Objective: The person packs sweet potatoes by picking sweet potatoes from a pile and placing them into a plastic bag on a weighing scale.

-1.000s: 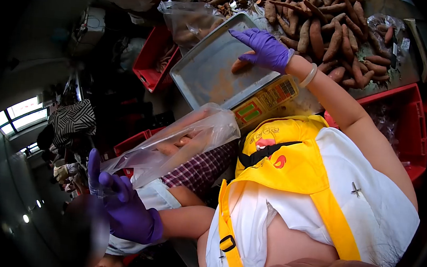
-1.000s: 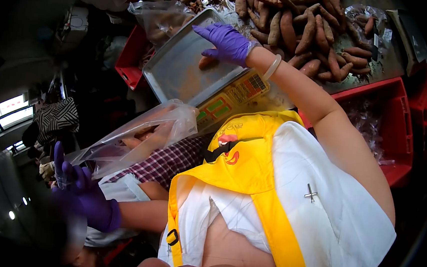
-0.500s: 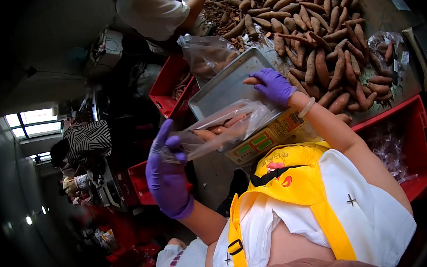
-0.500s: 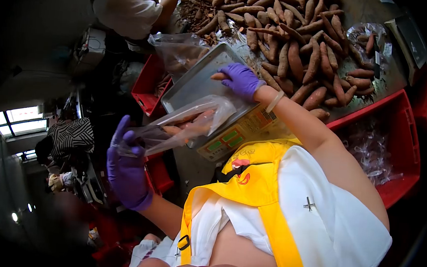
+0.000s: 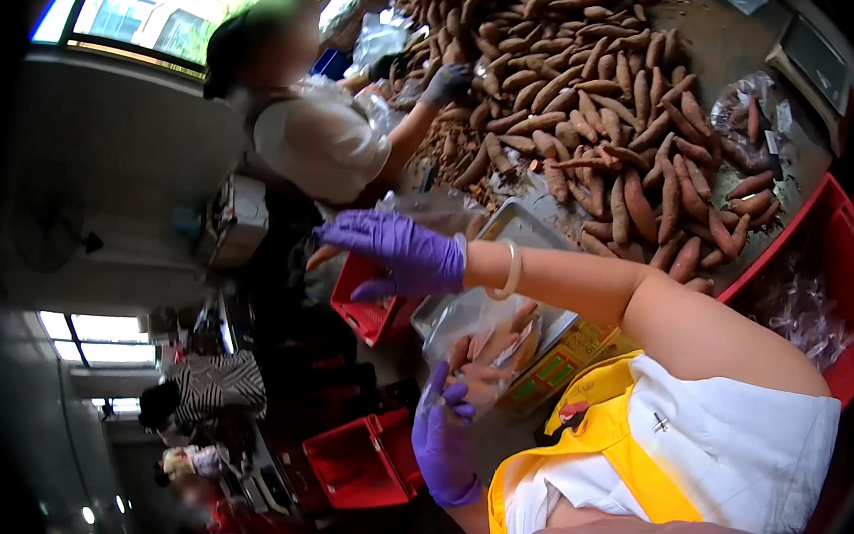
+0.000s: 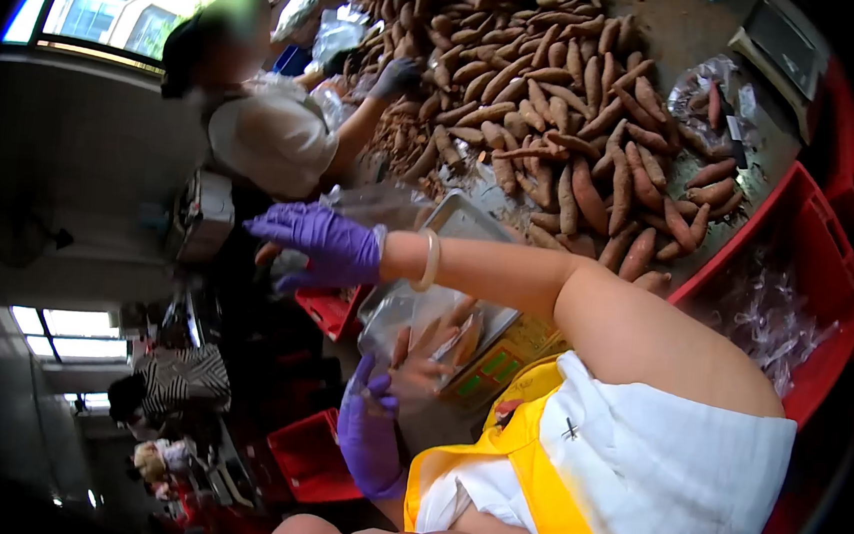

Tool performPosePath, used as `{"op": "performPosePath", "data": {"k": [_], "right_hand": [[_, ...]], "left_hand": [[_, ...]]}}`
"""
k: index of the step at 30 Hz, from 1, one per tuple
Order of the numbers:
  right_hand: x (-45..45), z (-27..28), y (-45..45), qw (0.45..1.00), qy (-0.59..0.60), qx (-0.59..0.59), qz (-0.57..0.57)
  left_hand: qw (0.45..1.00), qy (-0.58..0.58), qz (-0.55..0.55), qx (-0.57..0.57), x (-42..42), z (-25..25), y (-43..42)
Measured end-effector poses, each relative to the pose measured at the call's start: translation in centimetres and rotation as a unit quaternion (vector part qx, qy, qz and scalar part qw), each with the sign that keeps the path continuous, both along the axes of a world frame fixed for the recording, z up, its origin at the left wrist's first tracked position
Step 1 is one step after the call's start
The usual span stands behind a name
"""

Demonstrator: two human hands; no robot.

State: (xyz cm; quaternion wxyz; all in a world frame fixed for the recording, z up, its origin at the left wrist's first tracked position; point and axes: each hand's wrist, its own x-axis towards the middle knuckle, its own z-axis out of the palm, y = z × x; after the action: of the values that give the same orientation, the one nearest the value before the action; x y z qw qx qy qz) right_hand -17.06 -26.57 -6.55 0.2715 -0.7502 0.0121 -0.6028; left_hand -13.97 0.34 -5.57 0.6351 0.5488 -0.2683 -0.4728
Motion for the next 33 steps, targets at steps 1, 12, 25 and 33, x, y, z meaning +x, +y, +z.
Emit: {"op": "performPosePath", "data": {"k": [1,12,25,33], "right_hand": [[-1.4,-0.6,0.1,1.000,0.005,0.015,-0.011],[-17.8,-11.6,-10.4,0.901,0.267,0.262,-0.221],[-31.3,-19.0,-36.3,0.690,0.307,0.239,-0.610],[-36.9,-19.9,-49.2,0.560,0.408,0.458,-0.557]], "left_hand": [[1.000,0.003,-0.004,-0.001,-0.1,0.0,-0.1],[0.996,-0.003,-0.073,0.051,4.5,-3.3,-1.5],[0.943,0.155,-0.132,0.263,13.4,-13.2,-8.8],[0.927,0.196,-0.099,0.305,11.6,-14.8,-12.0]]}}
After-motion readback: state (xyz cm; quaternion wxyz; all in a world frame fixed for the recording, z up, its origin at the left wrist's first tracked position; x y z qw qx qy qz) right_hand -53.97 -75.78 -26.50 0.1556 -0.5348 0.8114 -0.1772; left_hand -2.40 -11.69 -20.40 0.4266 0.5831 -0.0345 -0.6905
